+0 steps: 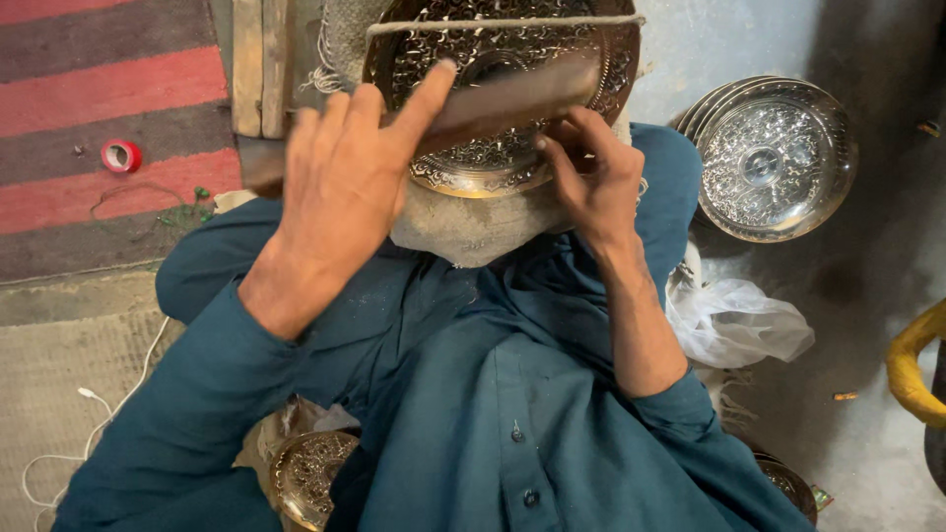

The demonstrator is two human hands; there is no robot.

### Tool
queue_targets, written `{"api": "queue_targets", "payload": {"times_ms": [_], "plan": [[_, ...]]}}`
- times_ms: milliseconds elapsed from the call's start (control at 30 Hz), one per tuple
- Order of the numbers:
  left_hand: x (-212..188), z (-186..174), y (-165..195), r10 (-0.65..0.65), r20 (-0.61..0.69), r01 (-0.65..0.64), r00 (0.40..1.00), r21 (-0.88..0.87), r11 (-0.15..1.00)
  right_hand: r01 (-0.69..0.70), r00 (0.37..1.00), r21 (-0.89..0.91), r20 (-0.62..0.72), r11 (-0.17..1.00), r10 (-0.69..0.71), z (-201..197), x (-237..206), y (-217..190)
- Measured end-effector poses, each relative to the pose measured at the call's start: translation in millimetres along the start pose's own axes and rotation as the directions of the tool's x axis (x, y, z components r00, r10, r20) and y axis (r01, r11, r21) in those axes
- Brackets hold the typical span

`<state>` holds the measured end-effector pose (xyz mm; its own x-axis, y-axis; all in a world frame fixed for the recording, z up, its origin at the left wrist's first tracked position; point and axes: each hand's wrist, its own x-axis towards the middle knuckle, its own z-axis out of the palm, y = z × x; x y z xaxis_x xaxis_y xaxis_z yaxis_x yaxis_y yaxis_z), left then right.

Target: The person sits on the floor with an ornate brass tray resting on a cloth pad on their lap. They hold a wooden mallet and repeatedly tap and press along the tray's embossed surface and rim, repositioning the tray with the other hand, and briefly adjust a string across the tray before resuming hammering.

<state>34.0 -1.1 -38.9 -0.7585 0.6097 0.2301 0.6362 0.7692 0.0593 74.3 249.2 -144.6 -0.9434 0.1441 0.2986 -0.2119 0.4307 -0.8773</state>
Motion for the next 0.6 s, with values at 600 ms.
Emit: {"api": "queue_targets", "payload": {"times_ms": [600], "plan": [[-5.2, 10.0, 4.7, -0.033, -0.028, 0.035, 0.999, 0.076, 0.997, -0.034, 0.999, -0.023, -0.004, 0.999, 0.034, -1.1, 1.7, 0.2]]}}
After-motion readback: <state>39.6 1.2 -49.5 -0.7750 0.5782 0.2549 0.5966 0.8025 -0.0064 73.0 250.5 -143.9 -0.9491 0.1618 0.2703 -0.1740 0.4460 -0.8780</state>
